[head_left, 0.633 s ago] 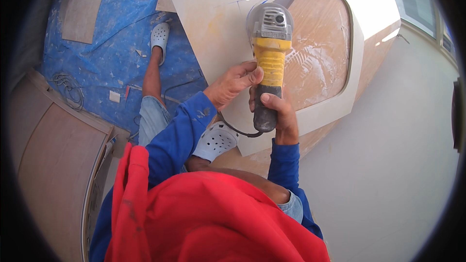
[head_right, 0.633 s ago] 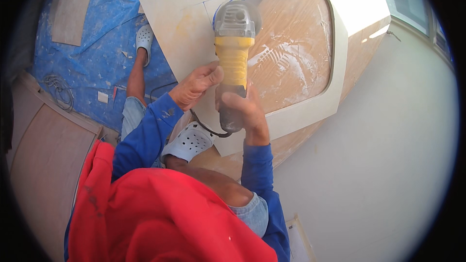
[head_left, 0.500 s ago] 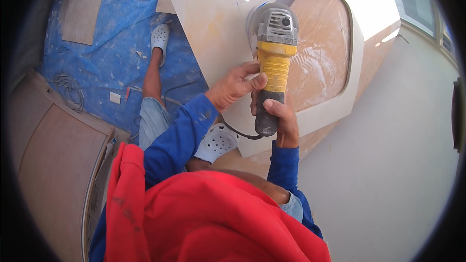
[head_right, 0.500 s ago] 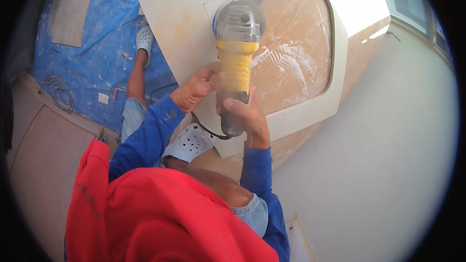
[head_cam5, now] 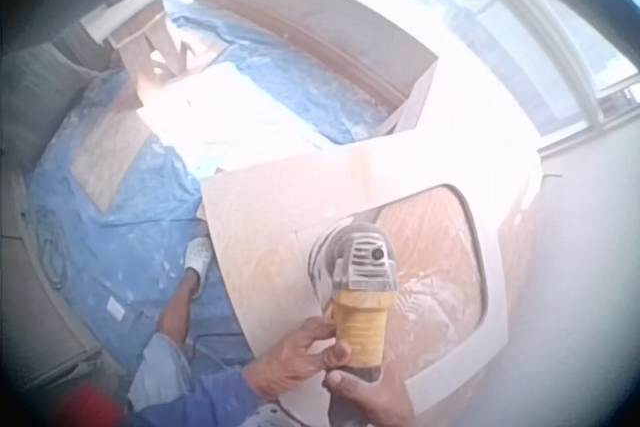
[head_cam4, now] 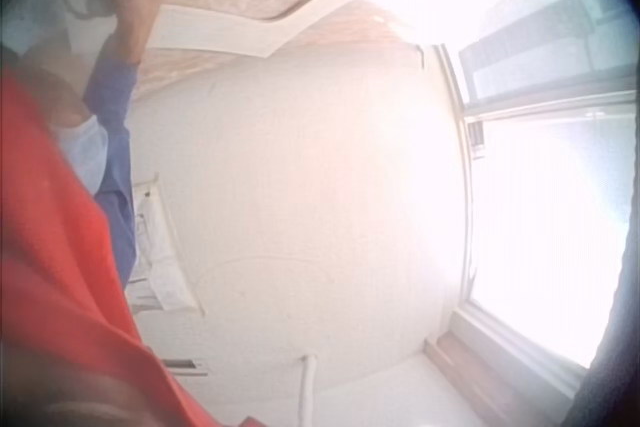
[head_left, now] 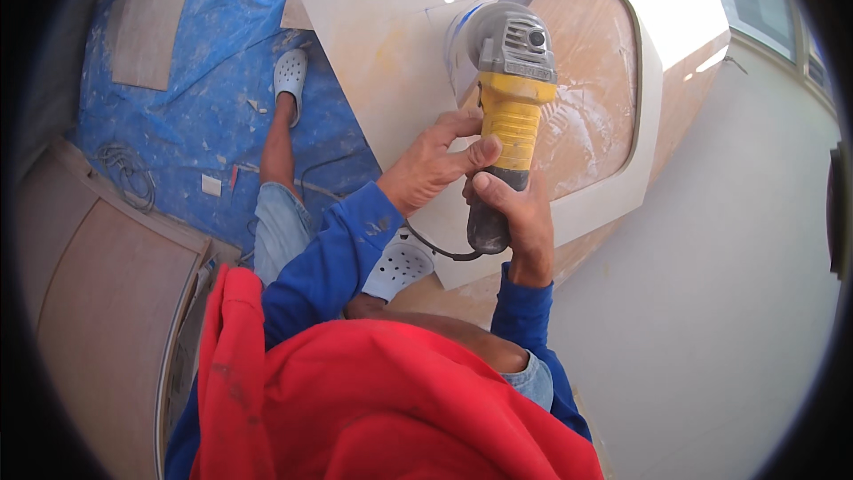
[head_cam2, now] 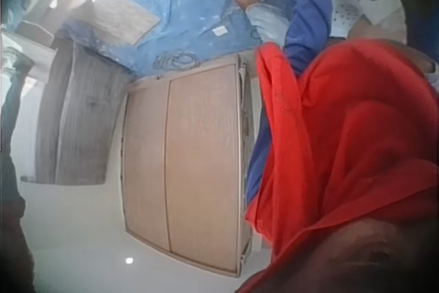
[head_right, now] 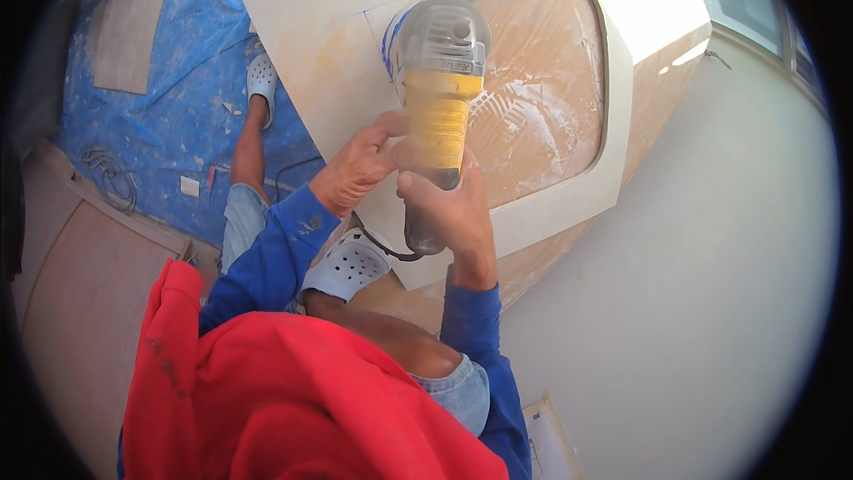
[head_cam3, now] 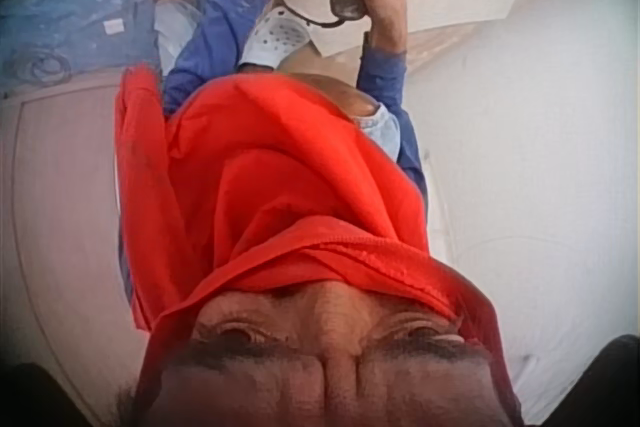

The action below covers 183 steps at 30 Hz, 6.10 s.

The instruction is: The person uses a handheld angle grinder to grind along a marked curved line on a large white tile. The person holds the tile steady with one hand while guiding the grinder with the other, creating dust as the cut progresses.

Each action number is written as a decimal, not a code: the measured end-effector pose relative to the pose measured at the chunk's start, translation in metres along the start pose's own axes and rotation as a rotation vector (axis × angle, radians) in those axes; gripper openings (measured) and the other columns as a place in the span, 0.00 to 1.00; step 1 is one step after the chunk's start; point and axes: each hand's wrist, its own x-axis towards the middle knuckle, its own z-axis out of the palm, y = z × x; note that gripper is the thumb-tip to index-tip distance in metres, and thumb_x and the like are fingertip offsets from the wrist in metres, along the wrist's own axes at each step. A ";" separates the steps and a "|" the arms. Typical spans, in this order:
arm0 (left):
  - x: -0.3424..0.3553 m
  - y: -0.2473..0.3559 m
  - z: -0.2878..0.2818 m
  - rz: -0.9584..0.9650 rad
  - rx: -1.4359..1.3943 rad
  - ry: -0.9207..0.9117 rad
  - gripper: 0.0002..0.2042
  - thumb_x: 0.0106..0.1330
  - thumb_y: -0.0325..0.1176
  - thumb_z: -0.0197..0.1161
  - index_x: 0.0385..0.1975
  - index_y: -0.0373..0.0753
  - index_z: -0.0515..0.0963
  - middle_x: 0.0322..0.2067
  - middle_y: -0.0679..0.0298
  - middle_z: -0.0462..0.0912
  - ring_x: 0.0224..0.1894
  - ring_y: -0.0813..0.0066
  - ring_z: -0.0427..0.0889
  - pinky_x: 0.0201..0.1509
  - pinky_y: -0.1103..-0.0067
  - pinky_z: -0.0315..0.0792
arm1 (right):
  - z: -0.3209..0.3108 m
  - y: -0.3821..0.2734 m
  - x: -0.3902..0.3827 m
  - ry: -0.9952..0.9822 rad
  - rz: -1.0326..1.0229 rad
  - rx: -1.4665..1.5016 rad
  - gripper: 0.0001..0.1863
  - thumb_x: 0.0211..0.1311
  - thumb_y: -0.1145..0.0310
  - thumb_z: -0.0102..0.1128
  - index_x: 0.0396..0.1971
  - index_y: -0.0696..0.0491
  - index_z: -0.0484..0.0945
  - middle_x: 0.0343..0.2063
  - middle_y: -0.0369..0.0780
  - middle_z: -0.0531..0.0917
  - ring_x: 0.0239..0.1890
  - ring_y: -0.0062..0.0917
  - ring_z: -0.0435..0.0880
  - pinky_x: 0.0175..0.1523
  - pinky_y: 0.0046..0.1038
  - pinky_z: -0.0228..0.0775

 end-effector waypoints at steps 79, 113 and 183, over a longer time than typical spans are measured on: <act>0.009 0.021 -0.005 -0.157 -0.141 -0.033 0.31 0.81 0.56 0.66 0.68 0.34 0.80 0.57 0.63 0.87 0.58 0.78 0.82 0.63 0.77 0.75 | 0.006 -0.014 0.018 0.009 0.119 0.032 0.26 0.61 0.60 0.73 0.54 0.58 0.79 0.34 0.38 0.86 0.33 0.22 0.86 0.39 0.28 0.79; 0.006 0.015 -0.012 -0.136 -0.131 -0.078 0.33 0.80 0.59 0.65 0.70 0.34 0.79 0.61 0.62 0.85 0.65 0.74 0.79 0.71 0.74 0.71 | 0.008 -0.007 0.017 0.021 0.096 -0.014 0.27 0.60 0.59 0.74 0.55 0.58 0.79 0.32 0.39 0.86 0.34 0.22 0.86 0.40 0.27 0.78; 0.000 0.006 -0.014 -0.107 -0.059 -0.086 0.38 0.76 0.61 0.69 0.72 0.34 0.76 0.67 0.61 0.80 0.71 0.70 0.75 0.77 0.71 0.66 | 0.003 -0.001 0.012 0.025 0.080 -0.117 0.35 0.57 0.63 0.76 0.64 0.62 0.76 0.38 0.40 0.87 0.36 0.24 0.88 0.43 0.30 0.80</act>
